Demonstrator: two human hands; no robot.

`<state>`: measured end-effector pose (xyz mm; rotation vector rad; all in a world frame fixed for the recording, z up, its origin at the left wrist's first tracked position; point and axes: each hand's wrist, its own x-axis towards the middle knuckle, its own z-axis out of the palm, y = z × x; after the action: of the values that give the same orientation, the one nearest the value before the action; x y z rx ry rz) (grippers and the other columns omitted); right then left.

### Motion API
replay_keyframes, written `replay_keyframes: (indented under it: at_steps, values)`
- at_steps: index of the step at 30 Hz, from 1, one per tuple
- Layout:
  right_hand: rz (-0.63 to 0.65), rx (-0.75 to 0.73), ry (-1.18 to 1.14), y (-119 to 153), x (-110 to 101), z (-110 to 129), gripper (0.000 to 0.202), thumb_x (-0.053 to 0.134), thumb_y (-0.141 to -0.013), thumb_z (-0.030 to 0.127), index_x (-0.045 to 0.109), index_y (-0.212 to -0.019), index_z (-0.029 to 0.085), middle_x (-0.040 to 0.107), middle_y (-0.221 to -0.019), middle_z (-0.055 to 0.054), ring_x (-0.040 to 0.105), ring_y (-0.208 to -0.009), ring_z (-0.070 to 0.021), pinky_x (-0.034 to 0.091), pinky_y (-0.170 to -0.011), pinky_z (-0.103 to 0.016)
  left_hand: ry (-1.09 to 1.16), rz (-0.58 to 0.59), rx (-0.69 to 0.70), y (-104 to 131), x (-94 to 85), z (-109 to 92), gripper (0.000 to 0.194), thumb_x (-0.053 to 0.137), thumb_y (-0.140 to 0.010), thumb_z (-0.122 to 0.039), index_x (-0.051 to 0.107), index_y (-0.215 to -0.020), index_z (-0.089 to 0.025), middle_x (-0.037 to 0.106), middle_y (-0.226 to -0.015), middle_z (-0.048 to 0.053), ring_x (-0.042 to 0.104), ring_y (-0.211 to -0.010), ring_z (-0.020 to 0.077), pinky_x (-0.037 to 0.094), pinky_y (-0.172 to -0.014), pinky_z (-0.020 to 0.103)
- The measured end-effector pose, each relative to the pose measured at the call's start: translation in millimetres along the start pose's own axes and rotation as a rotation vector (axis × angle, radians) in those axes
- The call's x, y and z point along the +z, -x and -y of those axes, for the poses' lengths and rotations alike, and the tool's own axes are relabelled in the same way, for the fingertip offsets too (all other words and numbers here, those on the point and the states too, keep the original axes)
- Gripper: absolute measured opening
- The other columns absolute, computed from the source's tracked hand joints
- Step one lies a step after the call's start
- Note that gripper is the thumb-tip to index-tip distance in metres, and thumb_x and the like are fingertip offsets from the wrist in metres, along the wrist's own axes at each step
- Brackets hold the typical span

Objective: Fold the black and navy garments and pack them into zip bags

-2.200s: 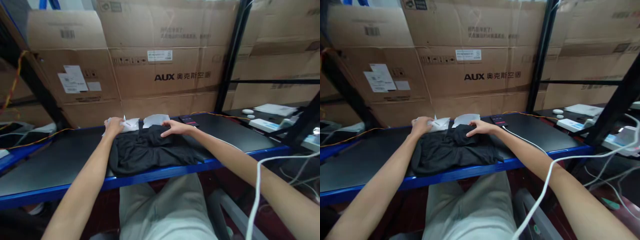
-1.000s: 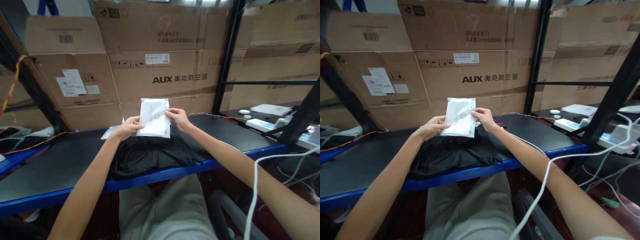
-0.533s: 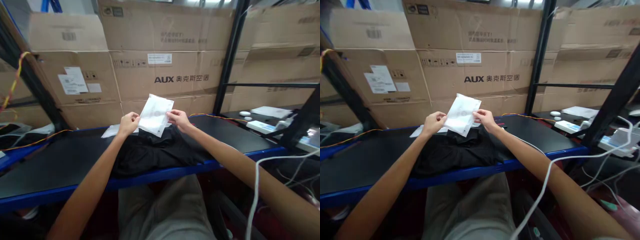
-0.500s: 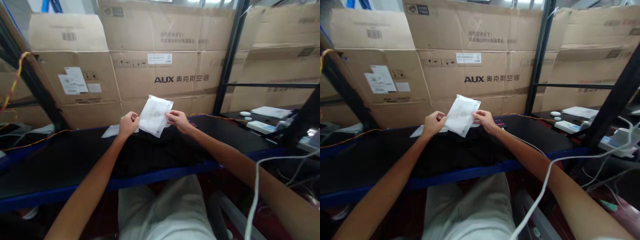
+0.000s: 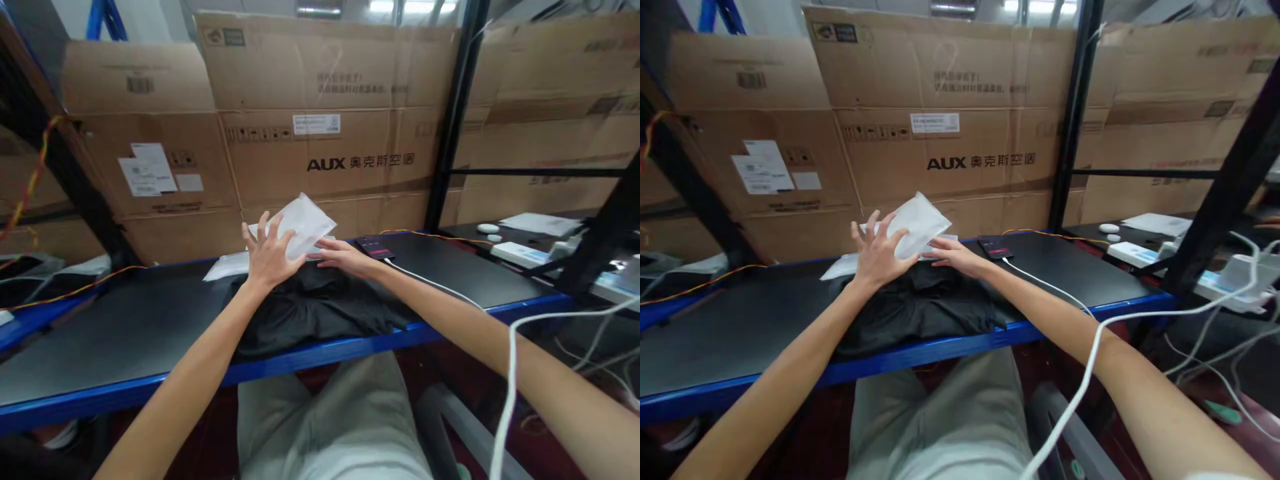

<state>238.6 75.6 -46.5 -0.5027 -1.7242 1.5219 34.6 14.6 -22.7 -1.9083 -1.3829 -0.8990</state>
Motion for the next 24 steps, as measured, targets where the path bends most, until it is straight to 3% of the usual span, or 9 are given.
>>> replay_keyframes:
  at_steps: [2, 4, 6, 9, 13, 17, 21, 24]
  values:
    - [-0.034, 0.004, 0.009, -0.9, -1.0, -3.1, 0.044, 0.073, -0.081, 0.028, 0.066, -0.124, 0.027, 0.049, -0.151, -0.005, 0.061, -0.124, -0.0249, 0.053, -0.097, -0.038, 0.052, 0.034, -0.015, -1.2, 1.1, 4.5, 0.026, 0.065, -0.081, -0.038, 0.073, -0.100, -0.022, 0.056, -0.142, 0.012, 0.034, -0.141, 0.0385, 0.001, -0.117, 0.064]
    - [-0.048, 0.016, 0.024, -1.6, -2.0, -5.7, 0.042, 0.071, -0.082, 0.027, 0.066, -0.124, 0.025, 0.051, -0.149, -0.008, 0.062, -0.122, -0.0242, 0.053, -0.097, -0.039, 0.143, 0.132, -0.046, -2.7, 2.6, 11.2, 0.018, 0.061, -0.083, -0.035, 0.073, -0.088, -0.022, 0.069, -0.122, 0.010, 0.052, -0.127, 0.0342, 0.016, -0.116, 0.060]
    - [-0.044, 0.018, 0.036, -1.9, -2.9, -7.8, 0.040, 0.071, -0.083, 0.025, 0.068, -0.122, 0.024, 0.056, -0.144, -0.009, 0.064, -0.120, -0.0238, 0.052, -0.099, -0.040, 0.230, 0.232, -0.053, -3.7, 5.1, 18.2, 0.020, 0.062, -0.082, -0.037, 0.073, -0.088, -0.021, 0.073, -0.108, 0.009, 0.061, -0.113, 0.0306, 0.032, -0.109, 0.053]
    - [-0.037, 0.015, 0.059, -2.1, -3.0, -9.8, 0.036, 0.073, -0.081, 0.026, 0.071, -0.117, 0.023, 0.062, -0.137, -0.009, 0.066, -0.117, -0.0239, 0.051, -0.101, -0.041, 0.295, 0.297, -0.022, -3.3, 10.6, 24.7, 0.030, 0.063, -0.080, -0.041, 0.072, -0.098, -0.018, 0.073, -0.110, 0.011, 0.065, -0.106, 0.0291, 0.044, -0.097, 0.041]
    - [-0.044, 0.005, 0.131, -2.8, -2.6, -10.2, 0.040, 0.077, -0.077, 0.033, 0.073, -0.115, 0.022, 0.068, -0.129, -0.009, 0.066, -0.116, -0.0264, 0.051, -0.100, -0.043, 0.302, 0.345, -0.093, -2.4, 15.7, 26.0, 0.024, 0.057, -0.083, -0.035, 0.072, -0.094, -0.019, 0.076, -0.092, 0.009, 0.069, -0.088, 0.0255, 0.048, -0.081, 0.033]
    - [-0.018, -0.009, 0.284, -5.5, -5.3, -10.7, 0.040, 0.078, -0.074, 0.036, 0.075, -0.111, 0.021, 0.076, -0.108, -0.008, 0.069, -0.110, -0.0256, 0.049, -0.103, -0.045, 0.219, 0.297, -0.220, -3.7, 13.8, 29.1, 0.022, 0.053, -0.086, -0.032, 0.072, -0.090, -0.021, 0.076, -0.087, 0.008, 0.068, -0.082, 0.0251, 0.046, -0.072, 0.031]
    - [0.026, -0.052, 0.391, -7.0, -8.2, -10.4, 0.038, 0.079, -0.071, 0.036, 0.077, -0.105, 0.021, 0.076, -0.109, -0.006, 0.069, -0.107, -0.0246, 0.045, -0.107, -0.046, 0.080, 0.201, -0.284, -5.1, 5.3, 32.5, 0.027, 0.046, -0.091, -0.027, 0.064, -0.110, -0.022, 0.073, -0.088, 0.008, 0.068, -0.082, 0.0263, 0.044, -0.070, 0.032]
    - [0.092, -0.093, 0.432, -5.2, -9.1, -8.1, 0.039, 0.077, -0.072, 0.036, 0.076, -0.107, 0.020, 0.075, -0.113, -0.006, 0.068, -0.108, -0.0235, 0.046, -0.106, -0.044, 0.030, 0.187, -0.259, -5.4, 0.3, 32.2, 0.030, 0.037, -0.096, -0.025, 0.059, -0.117, -0.022, 0.071, -0.095, 0.010, 0.068, -0.083, 0.0270, 0.043, -0.068, 0.032]
